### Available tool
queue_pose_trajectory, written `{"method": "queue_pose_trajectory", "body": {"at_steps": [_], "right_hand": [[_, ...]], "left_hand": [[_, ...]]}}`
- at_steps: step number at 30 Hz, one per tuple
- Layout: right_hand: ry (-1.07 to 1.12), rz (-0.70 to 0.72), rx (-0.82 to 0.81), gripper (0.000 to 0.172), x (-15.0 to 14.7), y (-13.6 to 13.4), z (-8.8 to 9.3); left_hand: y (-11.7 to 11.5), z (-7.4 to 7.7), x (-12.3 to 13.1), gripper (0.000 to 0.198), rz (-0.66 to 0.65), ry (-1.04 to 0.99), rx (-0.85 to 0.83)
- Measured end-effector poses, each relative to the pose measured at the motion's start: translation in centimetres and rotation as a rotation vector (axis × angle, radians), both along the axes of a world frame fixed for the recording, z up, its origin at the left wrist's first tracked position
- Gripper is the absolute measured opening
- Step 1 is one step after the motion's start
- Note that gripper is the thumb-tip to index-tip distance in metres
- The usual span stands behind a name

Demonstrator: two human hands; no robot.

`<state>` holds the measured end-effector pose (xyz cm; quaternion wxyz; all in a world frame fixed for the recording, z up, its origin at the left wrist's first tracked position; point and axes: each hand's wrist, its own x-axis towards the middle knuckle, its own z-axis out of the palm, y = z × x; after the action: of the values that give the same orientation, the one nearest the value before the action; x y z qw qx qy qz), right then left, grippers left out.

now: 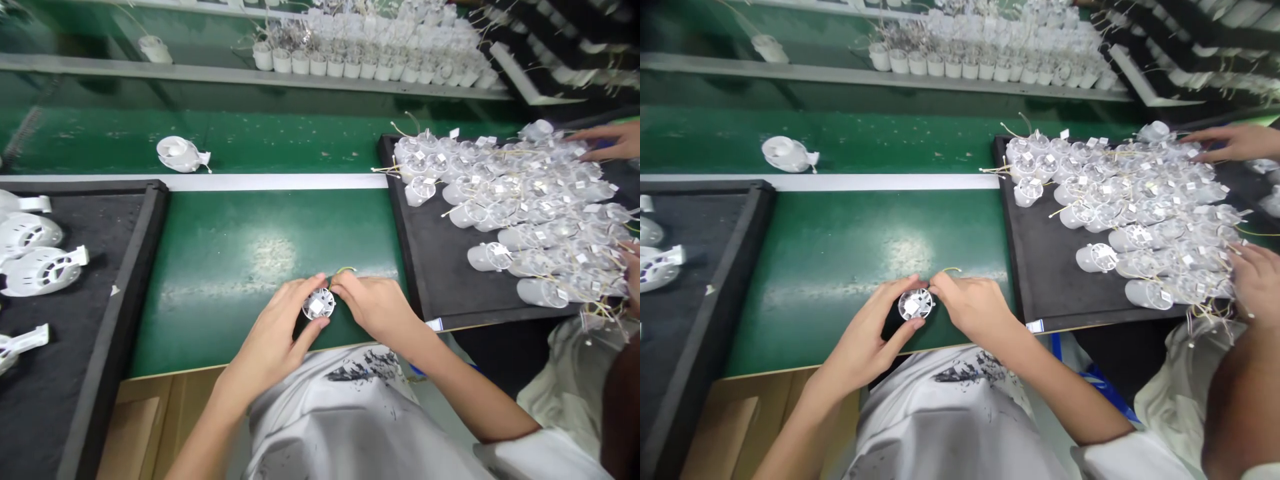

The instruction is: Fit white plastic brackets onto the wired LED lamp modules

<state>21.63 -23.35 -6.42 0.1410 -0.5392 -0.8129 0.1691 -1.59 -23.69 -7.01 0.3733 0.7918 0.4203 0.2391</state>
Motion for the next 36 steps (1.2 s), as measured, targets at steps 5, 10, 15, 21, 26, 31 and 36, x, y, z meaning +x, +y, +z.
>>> {"method": "queue_pose_trajectory", "body": {"at_steps": [5,10,15,21,26,31,36], "right_hand": [[-0.092,-0.029,0.003,0.028,0.4,0.9,-0.9],[-0.046,0.002,0.132,0.026,0.6,1.2,0.0],[0.345,-0.111,0.194,0.022,-0.7,-0.8,1.2],[0.599,-0.074,0.027,0.011,-2.9,-2.0,-0.8],[0.58,-0.182,0.063,0.014,-3.1,-1.7,-2.2],[0.583,-0.202,0.022,0.023,-2.9,-1.9,-2.4],[0.556,-0.144,0.027,0.026,-2.5,-1.8,-2.3]], "left_hand": [[-0.2,-0.2,-0.2,0.063,0.016,-0.015,-0.005],[-0.1,-0.2,0.3,0.05,0.013,0.025,0.102],[0.2,-0.5,0.8,0.045,0.064,0.048,0.173],[0.0,0.6,0.8,0.044,0.072,0.155,0.092],[-0.3,3.3,0.7,0.053,0.056,0.238,0.101],[-2.2,7.1,-11.3,0.042,0.54,0.611,0.273],[-5.1,8.4,-25.2,0.025,0.87,0.889,0.208]]}}
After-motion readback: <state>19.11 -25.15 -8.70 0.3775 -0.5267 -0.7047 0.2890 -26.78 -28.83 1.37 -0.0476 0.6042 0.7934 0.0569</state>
